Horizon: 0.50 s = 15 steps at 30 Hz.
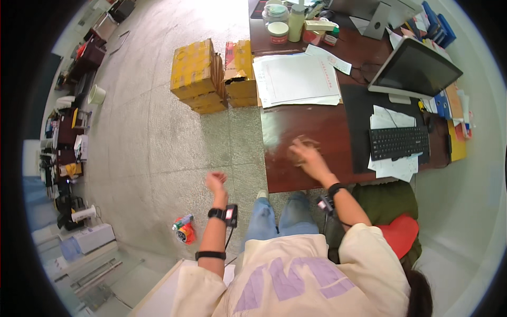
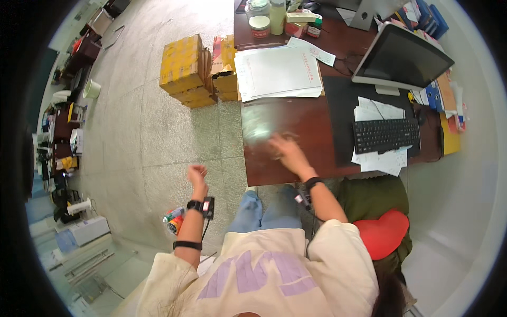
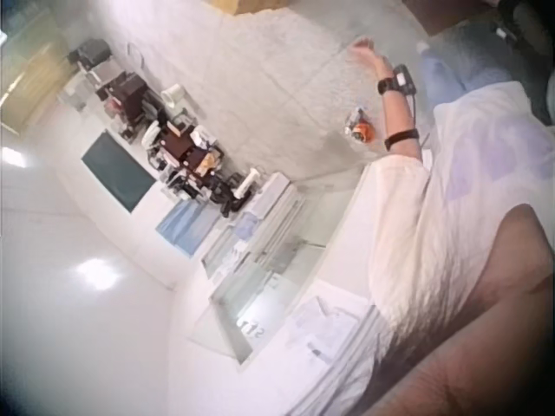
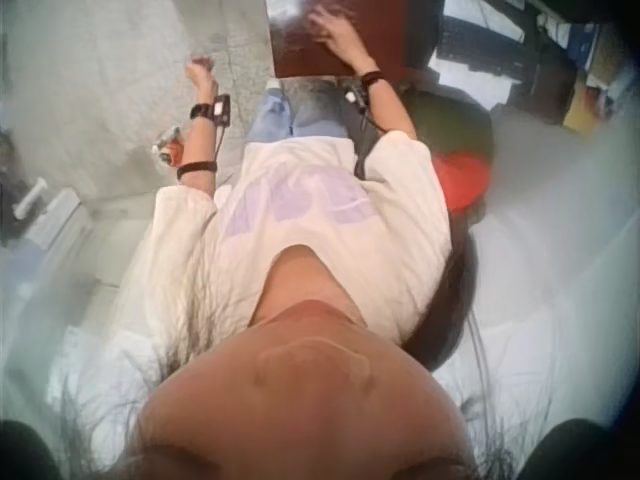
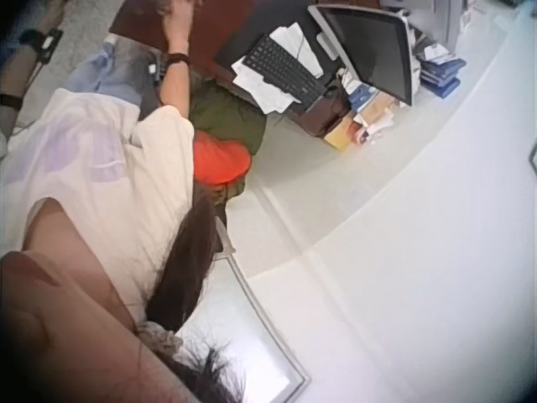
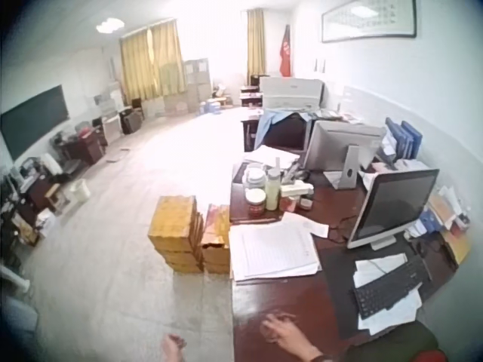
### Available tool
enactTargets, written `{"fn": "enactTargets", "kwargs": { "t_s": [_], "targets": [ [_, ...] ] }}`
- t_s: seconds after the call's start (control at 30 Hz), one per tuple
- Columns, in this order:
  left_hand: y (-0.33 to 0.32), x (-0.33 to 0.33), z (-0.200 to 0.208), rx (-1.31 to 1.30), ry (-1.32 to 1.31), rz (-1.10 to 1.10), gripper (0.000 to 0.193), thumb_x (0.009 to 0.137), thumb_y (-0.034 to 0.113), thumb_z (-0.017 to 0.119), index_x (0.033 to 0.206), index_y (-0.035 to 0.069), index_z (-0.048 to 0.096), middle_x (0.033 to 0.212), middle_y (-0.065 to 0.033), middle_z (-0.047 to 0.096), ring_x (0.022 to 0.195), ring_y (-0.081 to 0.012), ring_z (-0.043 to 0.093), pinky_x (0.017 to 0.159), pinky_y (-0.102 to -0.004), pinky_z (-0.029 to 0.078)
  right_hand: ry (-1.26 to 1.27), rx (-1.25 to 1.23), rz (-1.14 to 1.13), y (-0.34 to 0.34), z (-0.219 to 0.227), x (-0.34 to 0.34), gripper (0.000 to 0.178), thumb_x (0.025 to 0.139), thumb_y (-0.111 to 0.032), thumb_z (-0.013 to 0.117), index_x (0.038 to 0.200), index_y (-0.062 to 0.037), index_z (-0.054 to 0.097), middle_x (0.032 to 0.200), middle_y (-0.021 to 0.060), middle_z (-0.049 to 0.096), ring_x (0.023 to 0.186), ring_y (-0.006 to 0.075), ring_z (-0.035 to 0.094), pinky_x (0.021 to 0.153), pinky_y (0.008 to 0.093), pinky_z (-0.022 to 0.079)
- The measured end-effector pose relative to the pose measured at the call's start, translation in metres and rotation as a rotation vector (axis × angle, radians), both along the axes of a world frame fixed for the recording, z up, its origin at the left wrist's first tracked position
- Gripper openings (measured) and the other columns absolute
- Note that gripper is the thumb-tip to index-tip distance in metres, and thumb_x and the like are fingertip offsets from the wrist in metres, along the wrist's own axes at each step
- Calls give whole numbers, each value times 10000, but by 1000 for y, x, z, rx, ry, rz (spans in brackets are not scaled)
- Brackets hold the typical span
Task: Wiping down various office objects including a monitor, desk surface, mini fan, and a kettle with a cleaning cloth.
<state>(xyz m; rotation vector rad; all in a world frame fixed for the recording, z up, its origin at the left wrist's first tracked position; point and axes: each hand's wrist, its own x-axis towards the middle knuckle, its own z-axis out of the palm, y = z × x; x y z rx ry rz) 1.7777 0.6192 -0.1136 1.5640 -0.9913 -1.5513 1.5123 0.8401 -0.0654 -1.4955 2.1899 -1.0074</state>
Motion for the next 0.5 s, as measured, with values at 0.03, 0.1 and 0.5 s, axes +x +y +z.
{"fn": "enactTargets", "kwargs": {
  "t_s": [0.03,0.1,0.5],
  "targets": [
    [7,-28,0,35,-7,-99,374,892,306,329,777,24,546,712,-132,594,600,-203,573,559,-317,473,41,35,-61,14,2,-24,505,672,59,563,1152,-89,518,1308,112,434,1149,379,430,968,404,380],
    [25,-87,3,153,33,-251,410,904,326,299,830,22,564,761,-141,613,661,-202,586,610,-327,470,115,41,-103,21,-4,-62,491,717,34,560,1189,-88,501,1292,123,448,1183,346,406,987,408,355],
    [54,-139,-12,339,-100,-365,543,906,420,169,1017,37,537,899,-86,606,789,-176,561,716,-328,451,-4,-120,368,-3,-12,-5,486,663,-22,586,1134,-128,528,1244,84,483,1092,346,455,934,407,407]
  ]
}}
